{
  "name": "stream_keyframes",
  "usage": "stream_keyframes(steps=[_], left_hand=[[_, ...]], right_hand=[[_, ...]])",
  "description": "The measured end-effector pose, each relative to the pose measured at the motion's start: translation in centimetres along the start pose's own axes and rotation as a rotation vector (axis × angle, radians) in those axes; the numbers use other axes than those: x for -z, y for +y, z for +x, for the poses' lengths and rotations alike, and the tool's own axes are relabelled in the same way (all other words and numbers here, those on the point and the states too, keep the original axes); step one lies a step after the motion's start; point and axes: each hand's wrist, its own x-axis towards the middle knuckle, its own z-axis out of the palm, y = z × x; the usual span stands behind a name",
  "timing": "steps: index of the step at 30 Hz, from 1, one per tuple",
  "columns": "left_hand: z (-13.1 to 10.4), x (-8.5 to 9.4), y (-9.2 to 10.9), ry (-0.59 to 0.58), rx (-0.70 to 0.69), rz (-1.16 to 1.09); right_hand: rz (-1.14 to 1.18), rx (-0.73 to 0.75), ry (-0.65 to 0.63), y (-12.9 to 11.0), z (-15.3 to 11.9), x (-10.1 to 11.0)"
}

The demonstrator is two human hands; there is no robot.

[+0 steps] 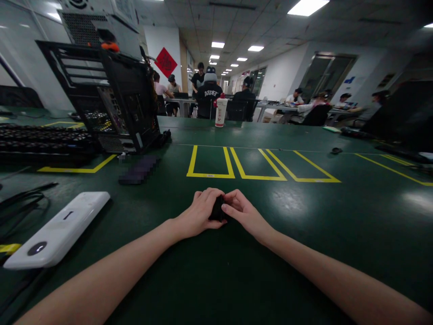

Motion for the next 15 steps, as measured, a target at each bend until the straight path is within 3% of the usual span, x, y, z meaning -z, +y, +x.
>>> stream_keyframes(steps=[4, 9, 15], left_hand=[[-0.05, 0.1, 0.05, -0.002, 0.005, -0.006], [0.01, 0.17, 0.17, -0.009, 0.014, -0.015], [0.01, 0.19, 0.28, -0.001, 0.012, -0.021]], right_hand=[[-0.015, -0.044, -0.032, 0.09, 0.12, 0.32], [0.089, 0.004, -0.147, 0.02, -0.09, 0.65], [-0.01, 0.023, -0.023, 0.09, -0.18, 0.35]])
